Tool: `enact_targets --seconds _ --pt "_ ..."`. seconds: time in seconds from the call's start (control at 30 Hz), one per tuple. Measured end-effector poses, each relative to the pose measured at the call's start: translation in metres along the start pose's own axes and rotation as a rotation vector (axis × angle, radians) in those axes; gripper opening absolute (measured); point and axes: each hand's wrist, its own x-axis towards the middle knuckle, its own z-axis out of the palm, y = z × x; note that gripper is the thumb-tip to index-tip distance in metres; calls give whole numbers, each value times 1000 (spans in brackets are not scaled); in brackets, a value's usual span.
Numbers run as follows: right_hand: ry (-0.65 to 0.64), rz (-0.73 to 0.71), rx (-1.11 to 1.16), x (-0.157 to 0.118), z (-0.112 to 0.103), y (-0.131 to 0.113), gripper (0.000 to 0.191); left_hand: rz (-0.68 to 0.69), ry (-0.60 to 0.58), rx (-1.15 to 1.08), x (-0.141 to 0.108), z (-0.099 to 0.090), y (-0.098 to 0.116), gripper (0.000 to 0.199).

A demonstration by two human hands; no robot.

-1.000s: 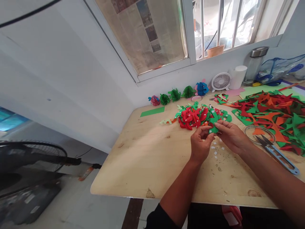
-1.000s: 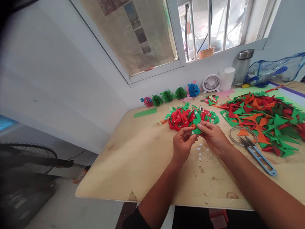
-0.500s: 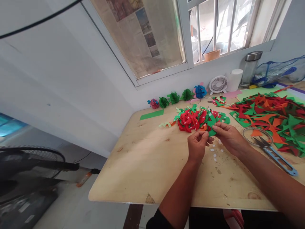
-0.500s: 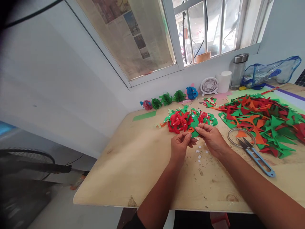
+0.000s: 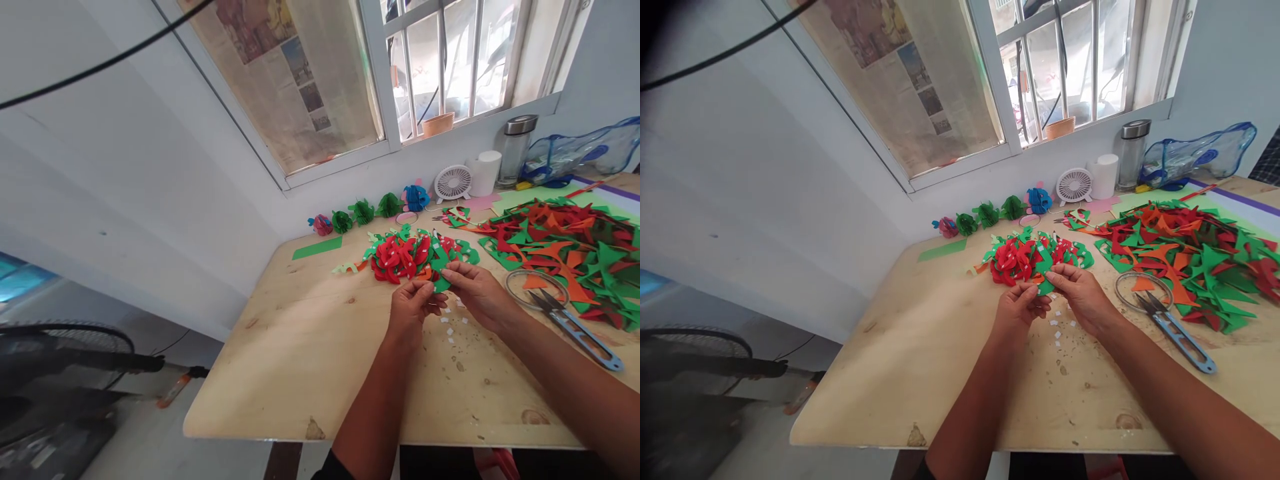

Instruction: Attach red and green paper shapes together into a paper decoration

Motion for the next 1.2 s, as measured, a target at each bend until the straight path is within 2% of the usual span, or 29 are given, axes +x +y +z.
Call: enact_targets --seconds 0.1,0.2,0.33,0.43,0.63,0.77,1.03,1.13,1.2 --pt "0 9 10 0 0 0 27 -77 -66 -67 -1 -2 2 27" --pt "-1 11 15 0 0 1 27 -65 -50 -27 -1 -3 3 29" --pt "21 -25 -59 0 -1 2 29 4 5 76 1 -3 2 30" --pt "25 -62 -166 -1 -1 2 32 96 94 115 1 -3 3 28" --pt "-117 -88 -374 -5 3 1 34 241 202 47 1 0 8 26" --pt "-162 -97 -483 -4 2 5 33 258 251 4 2 0 9 27" --pt "-217 -57 -525 -3 2 12 33 251 324 8 4 0 6 27" --pt "-231 -94 -590 -3 3 11 34 266 358 26 3 2 7 24" --pt "-193 -182 -671 -4 3 10 32 288 399 73 3 3 8 21"
